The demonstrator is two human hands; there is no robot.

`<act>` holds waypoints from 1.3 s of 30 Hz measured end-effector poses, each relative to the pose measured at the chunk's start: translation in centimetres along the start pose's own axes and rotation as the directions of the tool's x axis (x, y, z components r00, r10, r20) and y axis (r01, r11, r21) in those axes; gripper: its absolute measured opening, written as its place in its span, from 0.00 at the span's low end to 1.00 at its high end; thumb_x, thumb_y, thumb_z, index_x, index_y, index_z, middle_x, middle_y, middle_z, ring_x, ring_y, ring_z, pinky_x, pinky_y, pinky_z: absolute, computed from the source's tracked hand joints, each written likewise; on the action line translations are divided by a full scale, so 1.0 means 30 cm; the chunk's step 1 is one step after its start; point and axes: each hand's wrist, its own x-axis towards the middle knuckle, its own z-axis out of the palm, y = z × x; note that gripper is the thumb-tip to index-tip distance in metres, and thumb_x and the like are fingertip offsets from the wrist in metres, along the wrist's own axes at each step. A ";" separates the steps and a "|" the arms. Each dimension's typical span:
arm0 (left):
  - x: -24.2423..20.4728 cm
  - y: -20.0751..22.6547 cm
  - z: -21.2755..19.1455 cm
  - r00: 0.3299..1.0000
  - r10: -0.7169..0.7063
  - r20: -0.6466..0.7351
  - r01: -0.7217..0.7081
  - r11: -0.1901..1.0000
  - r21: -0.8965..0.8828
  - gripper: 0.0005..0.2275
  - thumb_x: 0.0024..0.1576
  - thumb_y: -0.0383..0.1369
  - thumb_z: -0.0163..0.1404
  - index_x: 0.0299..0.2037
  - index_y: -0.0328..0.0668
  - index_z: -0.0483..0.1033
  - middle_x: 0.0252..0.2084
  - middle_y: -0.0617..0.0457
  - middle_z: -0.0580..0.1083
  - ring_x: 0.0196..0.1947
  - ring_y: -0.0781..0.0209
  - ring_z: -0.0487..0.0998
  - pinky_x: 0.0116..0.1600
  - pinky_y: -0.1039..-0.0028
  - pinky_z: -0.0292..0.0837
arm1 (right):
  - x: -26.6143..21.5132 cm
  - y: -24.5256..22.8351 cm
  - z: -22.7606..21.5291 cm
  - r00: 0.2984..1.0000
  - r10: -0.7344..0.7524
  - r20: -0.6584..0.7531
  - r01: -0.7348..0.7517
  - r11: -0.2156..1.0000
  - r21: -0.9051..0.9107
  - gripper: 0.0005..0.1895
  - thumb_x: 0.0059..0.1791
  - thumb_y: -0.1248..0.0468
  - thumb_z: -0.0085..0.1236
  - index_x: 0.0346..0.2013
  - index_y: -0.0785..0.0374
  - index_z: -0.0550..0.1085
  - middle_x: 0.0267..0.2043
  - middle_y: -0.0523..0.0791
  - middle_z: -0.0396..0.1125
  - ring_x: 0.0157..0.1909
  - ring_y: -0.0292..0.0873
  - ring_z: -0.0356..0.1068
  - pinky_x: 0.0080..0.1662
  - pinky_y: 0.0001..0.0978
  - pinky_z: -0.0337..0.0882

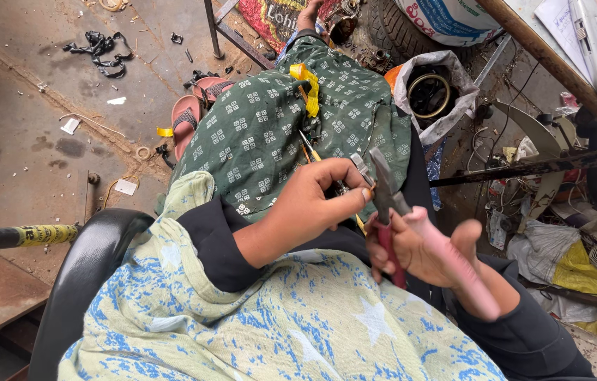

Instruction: The person winds copper wire around a small yellow cylindrical object using their hands. They then use a pair of pliers to adjust the wire and a screwdriver to manipulate the object further.

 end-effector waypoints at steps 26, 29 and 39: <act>-0.018 0.006 0.005 0.997 0.003 0.077 0.002 0.998 -0.055 0.08 0.63 0.33 0.53 0.34 0.38 0.71 0.31 0.59 0.75 0.27 0.78 0.72 0.27 0.83 0.65 | 0.024 0.041 0.044 0.959 -0.006 -0.283 -0.084 0.948 -0.306 0.28 0.53 0.57 0.48 0.64 0.71 0.64 0.46 0.49 0.66 0.46 0.41 0.66 0.52 0.37 0.69; -0.018 0.002 0.007 0.998 0.022 0.057 -0.021 1.000 -0.019 0.08 0.62 0.32 0.54 0.34 0.37 0.71 0.30 0.59 0.74 0.25 0.78 0.69 0.27 0.83 0.63 | 0.028 0.078 0.024 0.941 -0.071 -0.331 -0.056 0.931 -0.360 0.19 0.55 0.61 0.50 0.57 0.70 0.66 0.42 0.47 0.66 0.42 0.39 0.66 0.47 0.36 0.72; -0.030 -0.017 0.019 0.966 0.229 0.118 -0.240 0.966 0.093 0.06 0.63 0.29 0.54 0.38 0.34 0.74 0.36 0.58 0.73 0.36 0.78 0.70 0.40 0.81 0.68 | 0.031 0.126 -0.031 0.933 -0.157 -0.324 0.018 0.920 -0.392 0.11 0.58 0.62 0.58 0.43 0.67 0.68 0.32 0.44 0.65 0.33 0.39 0.66 0.38 0.34 0.69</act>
